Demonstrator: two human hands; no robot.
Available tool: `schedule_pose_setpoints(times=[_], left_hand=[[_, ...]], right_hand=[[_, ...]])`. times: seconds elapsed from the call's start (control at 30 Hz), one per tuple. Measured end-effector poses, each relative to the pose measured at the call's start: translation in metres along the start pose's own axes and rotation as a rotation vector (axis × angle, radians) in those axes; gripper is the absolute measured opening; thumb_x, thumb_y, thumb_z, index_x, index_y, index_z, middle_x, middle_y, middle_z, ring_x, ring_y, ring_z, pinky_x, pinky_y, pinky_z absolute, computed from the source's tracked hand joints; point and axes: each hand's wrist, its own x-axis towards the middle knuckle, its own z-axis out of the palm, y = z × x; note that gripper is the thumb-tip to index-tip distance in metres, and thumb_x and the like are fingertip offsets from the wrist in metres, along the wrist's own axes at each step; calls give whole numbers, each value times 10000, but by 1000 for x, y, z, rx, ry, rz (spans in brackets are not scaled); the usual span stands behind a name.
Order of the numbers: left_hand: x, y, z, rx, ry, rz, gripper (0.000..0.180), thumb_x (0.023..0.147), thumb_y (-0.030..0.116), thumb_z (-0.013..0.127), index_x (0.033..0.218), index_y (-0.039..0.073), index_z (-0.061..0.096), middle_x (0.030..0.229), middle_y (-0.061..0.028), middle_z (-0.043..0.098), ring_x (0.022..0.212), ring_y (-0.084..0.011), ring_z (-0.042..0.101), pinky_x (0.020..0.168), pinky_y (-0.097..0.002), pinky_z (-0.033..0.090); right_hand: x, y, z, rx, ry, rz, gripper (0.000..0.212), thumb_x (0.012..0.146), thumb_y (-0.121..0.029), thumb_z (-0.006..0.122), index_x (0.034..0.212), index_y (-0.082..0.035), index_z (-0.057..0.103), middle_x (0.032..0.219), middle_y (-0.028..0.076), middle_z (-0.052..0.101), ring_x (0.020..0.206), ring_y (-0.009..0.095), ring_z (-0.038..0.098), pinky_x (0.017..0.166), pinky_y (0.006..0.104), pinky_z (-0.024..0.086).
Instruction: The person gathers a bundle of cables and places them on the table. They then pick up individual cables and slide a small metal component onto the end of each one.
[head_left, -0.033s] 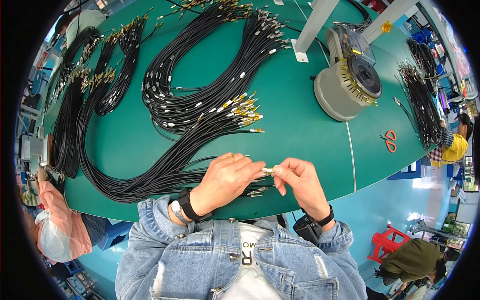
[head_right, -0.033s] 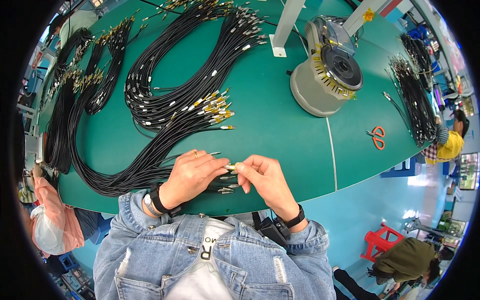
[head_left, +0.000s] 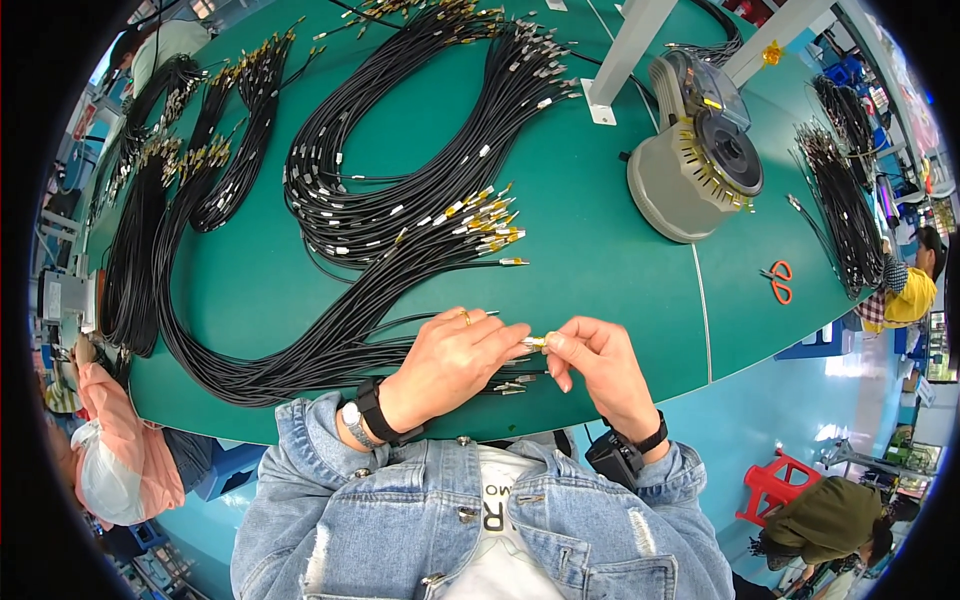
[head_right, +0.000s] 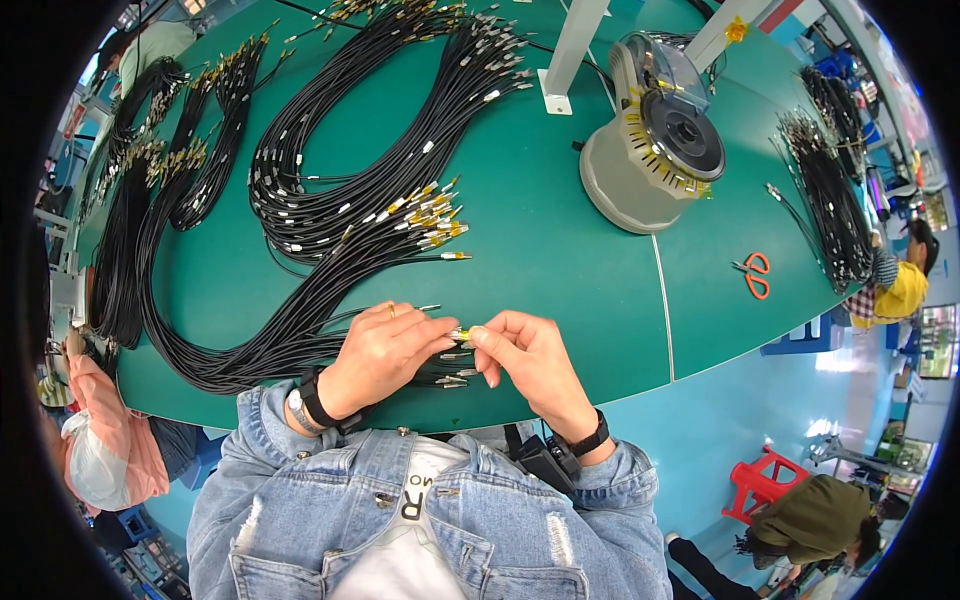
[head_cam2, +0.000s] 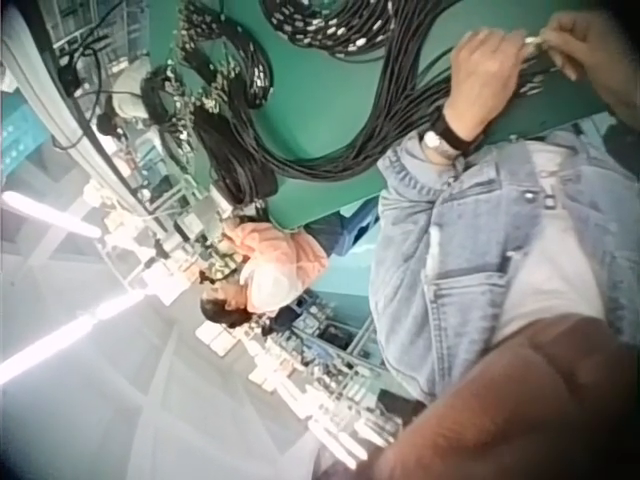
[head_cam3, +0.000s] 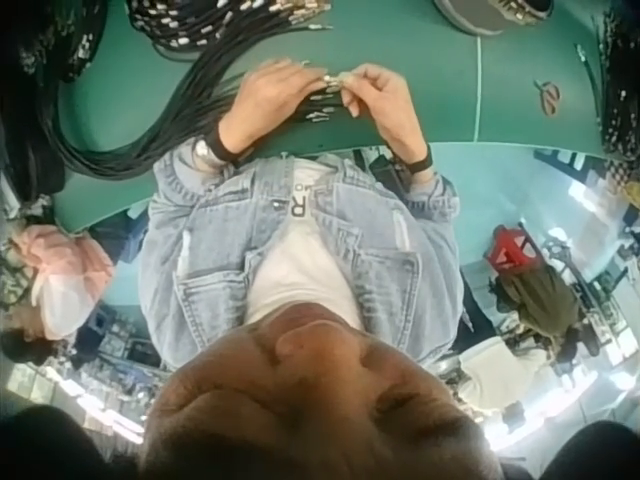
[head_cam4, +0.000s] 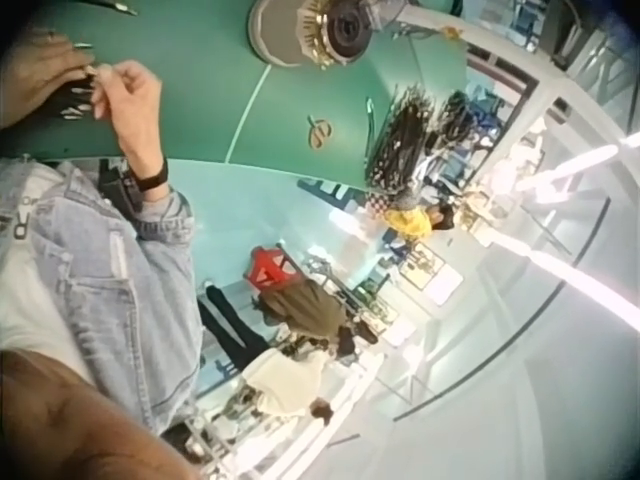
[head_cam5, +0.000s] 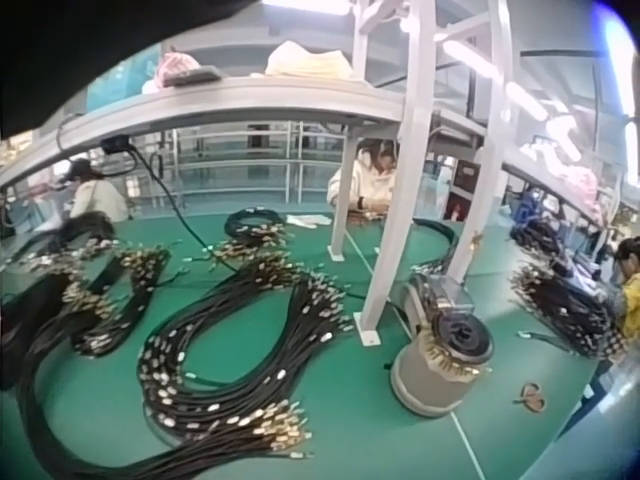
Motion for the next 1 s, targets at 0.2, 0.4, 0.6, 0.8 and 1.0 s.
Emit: schedule_pose_setpoints(times=[0.2, 0.4, 0.6, 0.8, 1.0], left_hand=[[-2, 1, 0, 37, 1, 22, 202, 783, 177, 718, 944, 73, 652, 683, -20, 589, 626, -185, 595, 572, -326, 474], [-2, 1, 3, 33, 7, 43, 200, 779, 183, 723, 926, 64, 659, 667, -16, 608, 613, -176, 607, 585, -316, 491], [-1, 6, 3, 19, 15, 58, 194, 781, 174, 720, 922, 54, 662, 693, -22, 641, 627, -175, 631, 583, -313, 501], [-3, 9, 7, -22, 7, 90, 216, 781, 164, 714, 955, 45, 665, 739, -43, 671, 650, -185, 658, 603, -318, 519], [0, 12, 6, -63, -4, 43, 199, 752, 133, 739, 907, 31, 669, 679, -60, 651, 611, -214, 646, 576, -316, 508]], right_hand=[[-2, 0, 2, -8, 12, -15, 170, 920, -122, 593, 812, 9, 598, 672, 55, 615, 539, 97, 534, 500, 227, 423], [-5, -3, 5, -67, 26, -25, 166, 920, -120, 604, 824, 15, 603, 676, 51, 618, 543, 85, 539, 502, 220, 428], [-6, -2, 7, -71, 11, -14, 164, 919, -118, 611, 829, 19, 606, 676, 48, 619, 550, 79, 546, 504, 215, 433], [-8, -2, 2, -153, -33, 24, 168, 930, -124, 595, 835, 13, 609, 666, 43, 614, 544, 81, 542, 501, 221, 433], [-8, 0, -3, -175, -66, 41, 177, 939, -137, 584, 840, 8, 609, 673, 35, 610, 555, 81, 541, 506, 224, 433]])
